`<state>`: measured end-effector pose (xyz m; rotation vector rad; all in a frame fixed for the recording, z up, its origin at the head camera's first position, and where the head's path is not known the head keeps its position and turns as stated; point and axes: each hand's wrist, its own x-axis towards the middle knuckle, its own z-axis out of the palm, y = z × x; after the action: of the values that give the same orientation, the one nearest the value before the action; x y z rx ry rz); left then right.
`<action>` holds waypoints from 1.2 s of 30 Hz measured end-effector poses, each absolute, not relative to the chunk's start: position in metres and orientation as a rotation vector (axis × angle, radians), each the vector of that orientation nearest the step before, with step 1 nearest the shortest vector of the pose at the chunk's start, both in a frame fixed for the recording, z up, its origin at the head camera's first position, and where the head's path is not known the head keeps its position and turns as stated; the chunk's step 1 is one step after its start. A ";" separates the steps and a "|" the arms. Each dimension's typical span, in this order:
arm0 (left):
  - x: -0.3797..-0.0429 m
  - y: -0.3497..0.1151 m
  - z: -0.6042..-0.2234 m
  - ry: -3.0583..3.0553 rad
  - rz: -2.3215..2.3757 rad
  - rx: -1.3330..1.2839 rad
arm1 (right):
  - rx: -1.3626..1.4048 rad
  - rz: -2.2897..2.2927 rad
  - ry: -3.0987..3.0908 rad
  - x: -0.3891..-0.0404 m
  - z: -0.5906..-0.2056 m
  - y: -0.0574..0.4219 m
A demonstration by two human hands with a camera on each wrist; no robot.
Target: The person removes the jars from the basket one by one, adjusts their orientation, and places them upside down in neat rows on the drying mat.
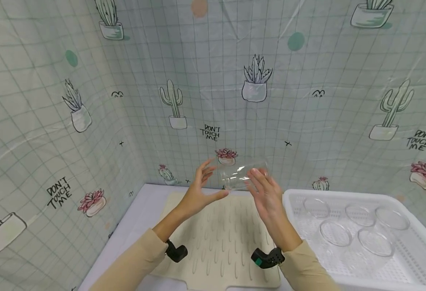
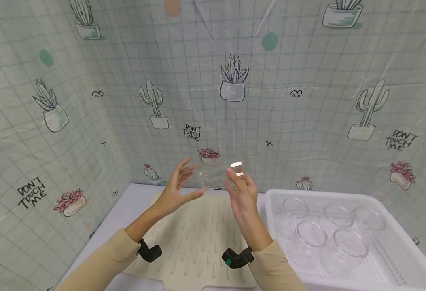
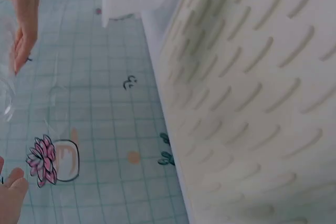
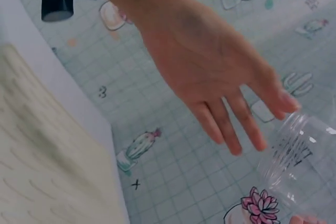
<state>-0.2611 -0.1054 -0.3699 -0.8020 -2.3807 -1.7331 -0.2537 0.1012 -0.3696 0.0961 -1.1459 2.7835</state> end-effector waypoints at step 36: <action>-0.221 -0.231 -0.499 -2.896 -0.876 -0.359 | 0.049 2.222 -2.080 -0.311 -0.431 0.003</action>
<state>-0.2211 -0.2306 -0.4990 -0.3585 -2.8960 -0.8760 -0.3105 0.0025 -0.4311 0.0490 -2.0800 2.2224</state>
